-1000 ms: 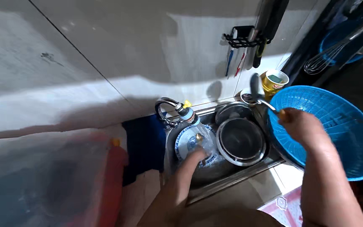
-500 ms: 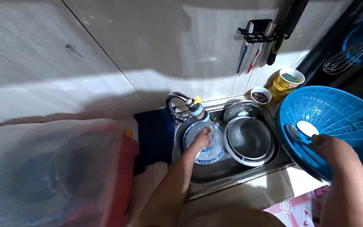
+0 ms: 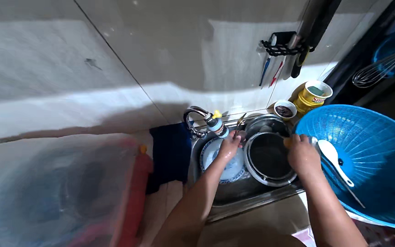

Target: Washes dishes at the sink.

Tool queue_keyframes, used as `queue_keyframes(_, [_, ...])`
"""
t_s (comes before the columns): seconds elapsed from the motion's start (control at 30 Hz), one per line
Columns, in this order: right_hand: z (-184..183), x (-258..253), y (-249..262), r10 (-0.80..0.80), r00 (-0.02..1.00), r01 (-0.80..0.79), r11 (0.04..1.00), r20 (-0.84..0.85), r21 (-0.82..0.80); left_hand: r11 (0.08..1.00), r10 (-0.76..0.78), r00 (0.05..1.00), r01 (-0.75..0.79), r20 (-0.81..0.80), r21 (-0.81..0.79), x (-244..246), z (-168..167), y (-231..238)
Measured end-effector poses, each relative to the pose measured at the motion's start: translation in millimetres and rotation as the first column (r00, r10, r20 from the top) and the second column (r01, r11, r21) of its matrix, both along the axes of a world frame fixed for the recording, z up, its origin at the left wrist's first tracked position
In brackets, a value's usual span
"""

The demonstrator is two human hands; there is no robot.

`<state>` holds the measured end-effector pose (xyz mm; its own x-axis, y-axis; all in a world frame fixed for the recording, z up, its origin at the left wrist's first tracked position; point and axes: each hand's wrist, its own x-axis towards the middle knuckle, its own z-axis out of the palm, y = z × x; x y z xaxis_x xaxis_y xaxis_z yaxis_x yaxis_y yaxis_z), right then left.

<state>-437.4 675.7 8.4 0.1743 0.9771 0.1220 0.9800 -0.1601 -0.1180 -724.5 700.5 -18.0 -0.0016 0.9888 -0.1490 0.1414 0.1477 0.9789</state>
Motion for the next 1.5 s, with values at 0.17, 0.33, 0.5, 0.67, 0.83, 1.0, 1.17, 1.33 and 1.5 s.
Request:
queue_keyframes(0.17, [-12.0,28.8,-18.8,0.066,0.998,-0.067,0.997,-0.013,-0.027,0.998,0.016,0.999,-0.018,-0.031,-0.053,-5.6,2.4,-13.6])
queue_keyframes(0.33, [-20.2,83.9,-38.2,0.114,0.993,-0.115,0.992,-0.019,-0.051,0.995,0.039,0.999,-0.04,-0.006,-0.088,-4.1,-15.2,-20.0])
queue_keyframes(0.5, [-18.4,123.9,-53.2,0.111,0.994,-0.111,0.994,-0.022,0.006,0.995,0.03,0.999,-0.028,0.021,-0.092,0.1,-26.1,-22.6])
queue_keyframes(0.67, [-16.3,123.6,-54.1,0.129,0.991,-0.129,0.992,-0.032,0.017,0.991,0.06,0.996,-0.052,0.064,-0.12,2.4,-31.2,-21.2])
queue_keyframes(0.83, [-14.5,118.7,-47.2,0.105,0.994,-0.107,0.993,-0.039,-0.047,0.987,0.104,0.981,-0.081,0.163,-0.142,4.4,-21.7,-21.7])
queue_keyframes(1.0, [9.7,91.4,-47.9,0.064,0.998,-0.064,0.998,-0.001,-0.008,0.993,0.05,0.975,-0.024,0.216,-0.119,5.4,-17.0,-18.4])
queue_keyframes(1.17, [47.5,-3.7,-48.6,0.251,0.959,-0.235,0.963,-0.128,0.13,1.0,0.023,0.988,-0.022,0.155,-0.004,9.7,-8.8,-13.1])
queue_keyframes(1.33, [14.5,-109.8,-35.4,0.398,0.725,-0.506,0.862,-0.562,-0.042,0.987,0.15,0.977,-0.156,0.15,0.029,6.1,4.8,-31.0])
queue_keyframes(1.5, [-18.9,-169.9,14.3,0.298,0.551,-0.449,0.893,-0.78,0.024,0.989,0.138,0.99,-0.14,0.037,0.054,-13.0,-15.8,-50.0])
